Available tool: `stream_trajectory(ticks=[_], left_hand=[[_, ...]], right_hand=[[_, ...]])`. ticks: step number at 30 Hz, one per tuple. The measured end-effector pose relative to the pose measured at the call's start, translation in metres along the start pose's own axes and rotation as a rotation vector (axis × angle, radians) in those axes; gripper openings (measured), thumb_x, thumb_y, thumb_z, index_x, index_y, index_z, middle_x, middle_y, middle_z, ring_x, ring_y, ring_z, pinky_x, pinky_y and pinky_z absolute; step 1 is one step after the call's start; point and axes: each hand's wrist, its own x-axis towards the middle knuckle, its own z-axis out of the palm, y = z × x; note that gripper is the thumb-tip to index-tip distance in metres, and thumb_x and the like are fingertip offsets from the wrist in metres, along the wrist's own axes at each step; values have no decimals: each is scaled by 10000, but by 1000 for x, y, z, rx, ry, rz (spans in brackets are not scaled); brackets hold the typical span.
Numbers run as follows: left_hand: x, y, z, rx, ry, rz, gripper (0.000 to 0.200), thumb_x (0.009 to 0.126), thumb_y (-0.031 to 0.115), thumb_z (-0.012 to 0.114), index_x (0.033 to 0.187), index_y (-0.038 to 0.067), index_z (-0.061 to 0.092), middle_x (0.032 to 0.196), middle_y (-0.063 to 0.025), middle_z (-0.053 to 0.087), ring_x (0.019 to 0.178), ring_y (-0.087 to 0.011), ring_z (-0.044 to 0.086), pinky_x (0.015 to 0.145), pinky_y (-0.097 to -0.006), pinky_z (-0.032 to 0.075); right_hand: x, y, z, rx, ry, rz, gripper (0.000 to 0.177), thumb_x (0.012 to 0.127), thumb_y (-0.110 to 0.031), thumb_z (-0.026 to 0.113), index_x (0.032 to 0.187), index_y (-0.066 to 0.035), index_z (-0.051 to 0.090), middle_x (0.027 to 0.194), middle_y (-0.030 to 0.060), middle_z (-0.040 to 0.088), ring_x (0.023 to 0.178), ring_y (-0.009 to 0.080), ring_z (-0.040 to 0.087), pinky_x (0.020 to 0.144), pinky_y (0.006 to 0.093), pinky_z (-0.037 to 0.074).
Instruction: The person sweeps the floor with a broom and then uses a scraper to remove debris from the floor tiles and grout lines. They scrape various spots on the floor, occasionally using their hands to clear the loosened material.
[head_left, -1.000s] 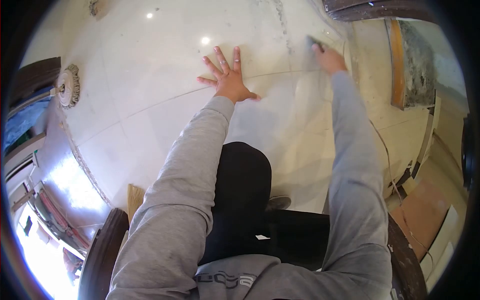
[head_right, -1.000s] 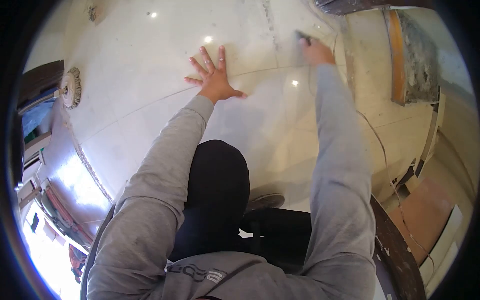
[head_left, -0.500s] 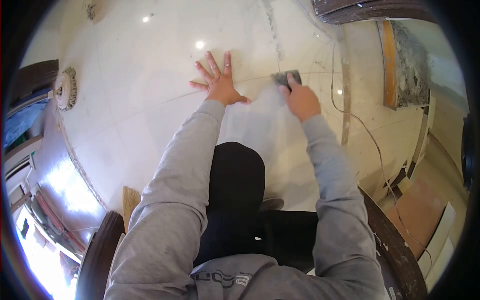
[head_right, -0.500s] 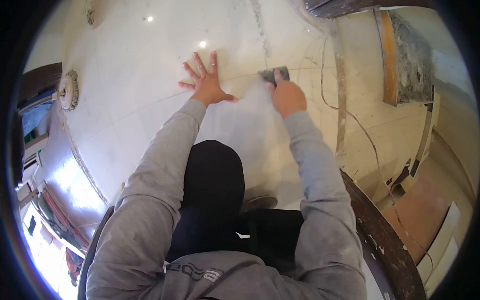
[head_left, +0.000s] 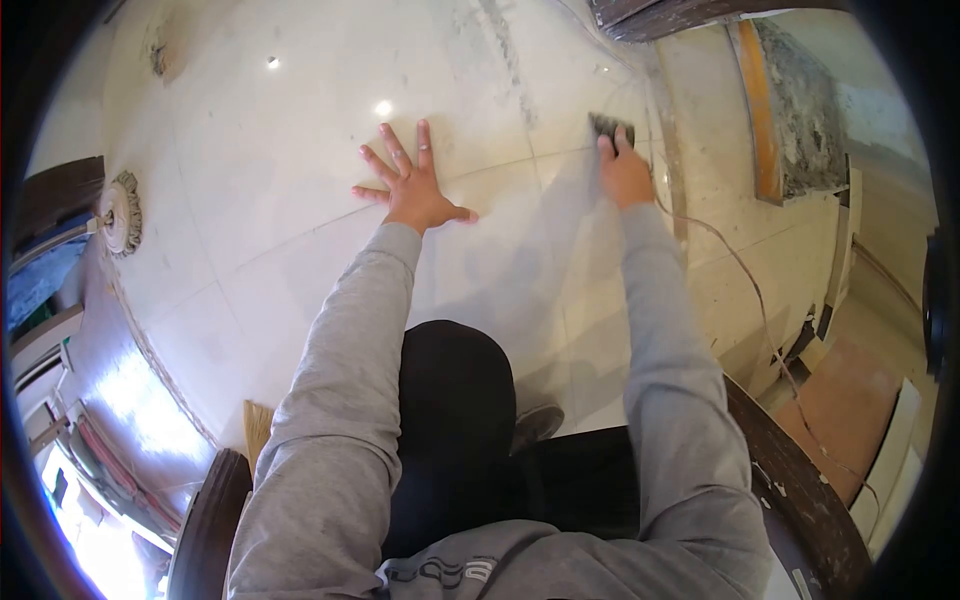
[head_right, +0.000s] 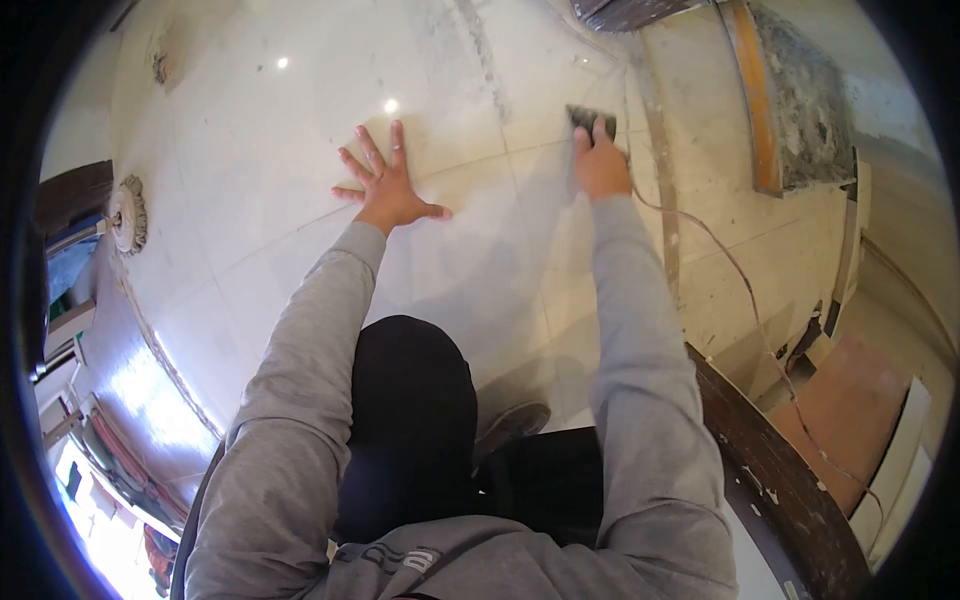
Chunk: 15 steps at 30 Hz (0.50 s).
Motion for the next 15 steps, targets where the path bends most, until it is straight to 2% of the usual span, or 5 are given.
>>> stream_trajectory(ticks=[2, 5, 10, 11, 15], left_hand=[[1, -1, 1, 11, 10, 0, 1515, 499, 502, 929, 1566, 277, -122, 1568, -222, -299, 1385, -568, -275, 981, -840, 57], [0, 0, 0, 19, 6, -7, 1510, 503, 498, 928, 1566, 280, -121, 1568, -222, -298, 1387, -568, -271, 984, -837, 64], [2, -3, -2, -4, -12, 13, 1515, 502, 475, 938, 1566, 274, -122, 1567, -230, -294, 1385, -568, -274, 981, -839, 55], [3, -5, 1, -5, -15, 6, 1515, 502, 475, 938, 1566, 274, -122, 1567, -230, -294, 1385, -568, -274, 981, -839, 55], [6, -5, 9, 5, 35, 31, 1546, 477, 515, 938, 1562, 272, -137, 1560, -254, -290, 1368, -602, -267, 951, -855, 62]], right_hand=[[43, 1, -3, -45, 4, -48, 610, 958, -488, 465, 1441, -115, 467, 1228, 273, 618, 1184, 448, 560, 1028, 465, 434], [54, 14, -15, -61, -6, -109, 620, 952, -502, 473, 1423, -100, 489, 1238, 274, 612, 1193, 434, 560, 1032, 458, 432], [19, 68, -18, 23, -27, -139, 626, 942, -554, 481, 1440, -175, 483, 1235, 247, 626, 1162, 410, 590, 1023, 438, 441], [23, 67, -25, 5, -123, -90, 615, 941, -566, 482, 1447, -217, 475, 1231, 242, 631, 1161, 398, 595, 1015, 423, 446], [72, 47, -29, -31, -76, -205, 623, 939, -573, 488, 1456, -227, 462, 1219, 257, 631, 1155, 395, 601, 1010, 413, 449]])
